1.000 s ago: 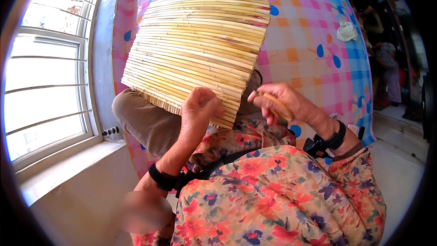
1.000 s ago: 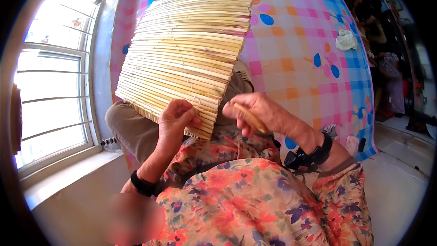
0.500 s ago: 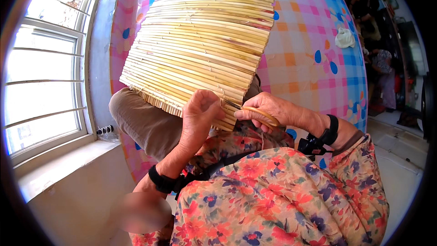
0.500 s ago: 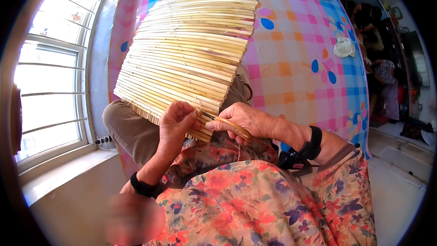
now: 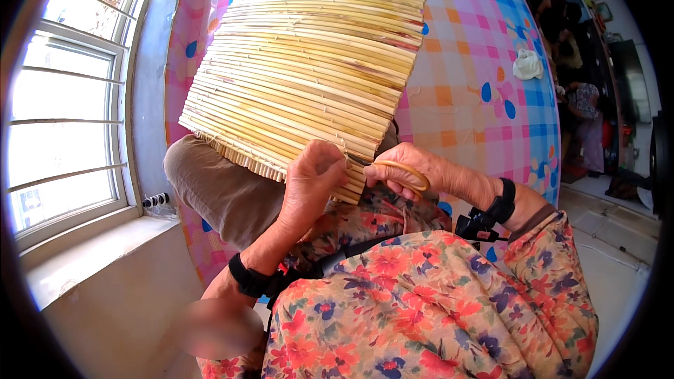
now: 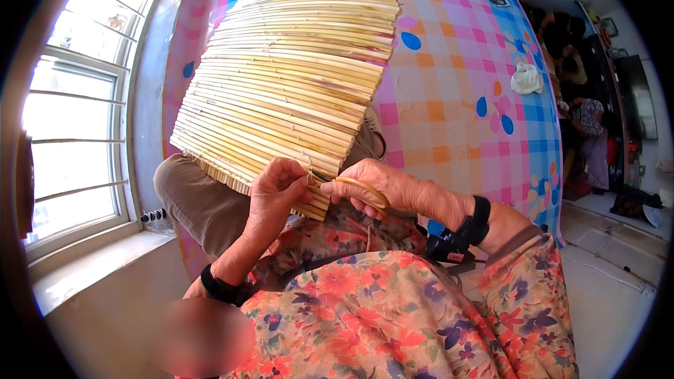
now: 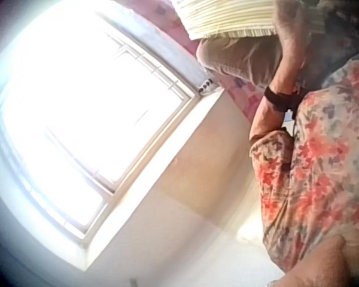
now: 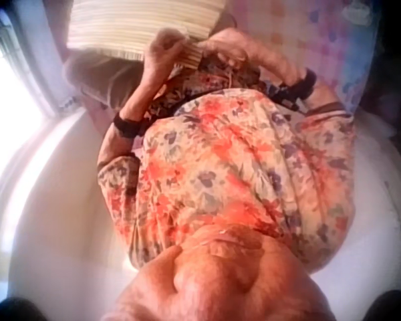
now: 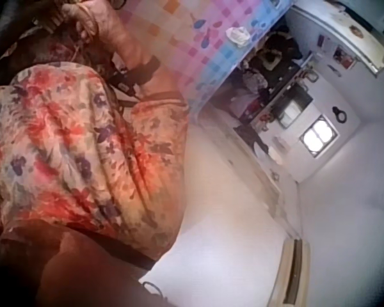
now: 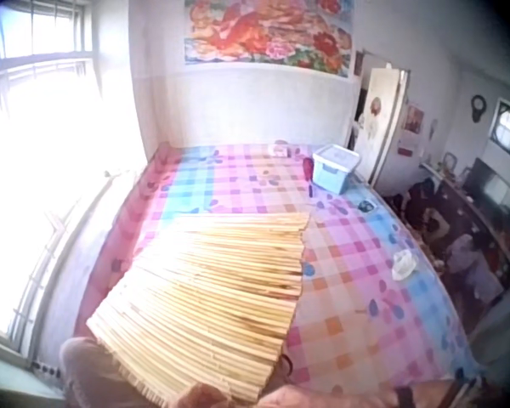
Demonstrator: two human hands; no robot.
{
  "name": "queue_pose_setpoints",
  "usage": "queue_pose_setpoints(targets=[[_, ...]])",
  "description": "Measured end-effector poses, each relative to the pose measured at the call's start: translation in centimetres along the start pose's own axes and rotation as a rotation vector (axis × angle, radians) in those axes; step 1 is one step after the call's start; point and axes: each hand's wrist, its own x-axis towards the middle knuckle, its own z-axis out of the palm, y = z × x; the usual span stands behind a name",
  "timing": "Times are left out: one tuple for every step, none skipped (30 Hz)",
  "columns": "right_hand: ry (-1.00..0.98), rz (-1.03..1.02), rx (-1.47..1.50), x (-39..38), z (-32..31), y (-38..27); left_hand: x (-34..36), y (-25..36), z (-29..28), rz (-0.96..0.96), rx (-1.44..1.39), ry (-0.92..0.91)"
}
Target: The person is assembling a bamboo mat by threading a string through bamboo sticks. They use scissors to trim the excess string and their hands to align the sticks and pull the thread through.
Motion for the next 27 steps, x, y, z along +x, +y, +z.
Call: queue_pose_setpoints(targets=[[0.004, -0.012, -0.008, -0.1, 0.1, -0.1, 0.1, 0.1, -0.1, 0.001, 0.021, -0.004], [0.008, -0.025, -0.016, -0.1, 0.2, -0.1, 0.1, 0.1, -0.1, 0.002, 0.043, -0.008], [0.012, -0.031, -0.027, 0.1, 0.1, 0.2, 0.1, -0.2, -0.1, 0.009, 0.036, -0.018], [0.017, -0.036, -0.038, 0.3, -0.1, 0.7, 0.1, -0.6, -0.2, 0.016, 0.028, -0.029], [0.022, -0.043, -0.051, 0.4, -0.3, 0.9, 0.1, -0.9, -0.2, 0.026, 0.020, -0.038], [0.014, -0.057, -0.065, 0.3, -0.4, 1.0, 0.0, -0.8, -0.2, 0.028, -0.023, -0.032], [0.007, -0.071, -0.078, 0.1, -0.5, 1.2, -0.1, -0.8, -0.2, 0.031, -0.067, -0.026], [-0.002, -0.085, -0.091, -0.2, -0.7, 1.3, -0.1, -0.6, -0.2, 0.033, -0.111, -0.019], [0.036, -0.107, -0.113, -0.6, -1.0, 1.2, -0.2, -0.2, -0.4, 0.038, -0.124, -0.040], [0.074, -0.129, -0.136, -1.2, -1.3, 1.1, -0.3, 0.4, -0.9, 0.043, -0.138, -0.061], [0.108, -0.153, -0.158, -1.6, -1.7, 1.2, -0.5, 0.8, -1.3, 0.049, -0.148, -0.079], [0.157, -0.208, 0.096, -1.3, -2.4, 2.3, -0.6, 0.6, -1.5, 0.067, -0.138, -0.086], [0.212, -0.313, 0.125, -1.2, -2.6, 2.5, -0.7, 0.6, -1.5, 0.074, -0.141, -0.081], [0.272, -0.417, 0.154, -1.2, -2.8, 2.4, -0.7, 0.6, -1.6, 0.081, -0.146, -0.081], [0.332, -0.522, 0.183, -1.1, -2.9, 2.3, -0.7, 0.7, -1.6, 0.089, -0.151, -0.080], [0.354, -0.617, 0.182, -0.9, -2.8, 2.5, -0.7, 0.7, -1.6, 0.129, -0.157, -0.053], [0.420, -0.601, 0.230, -0.6, -2.5, 2.4, -0.9, 0.5, -1.5, 0.170, -0.161, -0.027], [0.486, -0.585, 0.279, -0.1, -2.2, 2.0, -1.0, 0.4, -1.4, 0.212, -0.165, 0.000], [0.551, -0.568, 0.328, 0.2, -2.2, 1.9, -1.3, 0.2, -1.4, 0.241, -0.169, 0.052], [0.642, -0.572, 0.312, 1.1, -2.4, 2.0, -1.6, -0.1, -1.4, 0.269, -0.175, 0.105], [0.666, -0.596, 0.354, 1.6, -2.7, 2.0, -1.7, -0.2, -1.4, 0.298, -0.181, 0.159], [0.689, -0.620, 0.395, 2.2, -2.8, 1.8, -1.6, -0.3, -1.8, 0.282, -0.163, 0.199], [0.711, -0.642, 0.439, 2.6, -2.8, 1.7, -1.7, -0.7, -2.3, 0.318, -0.085, 0.203], [0.683, -0.628, 0.443, 3.0, -3.0, 1.8, -1.8, -1.2, -3.0, 0.353, -0.008, 0.208], [0.695, -0.660, 0.483, 3.2, -2.9, 1.8, -2.1, -1.5, -3.5, 0.388, 0.070, 0.212], [0.705, -0.693, 0.523, 3.6, -2.7, 1.7, -2.4, -1.0, -3.6, 0.461, 0.183, 0.160], [0.716, -0.726, 0.564, 3.8, -2.6, 1.5, -2.8, -0.4, -3.6, 0.533, 0.405, 0.119]])
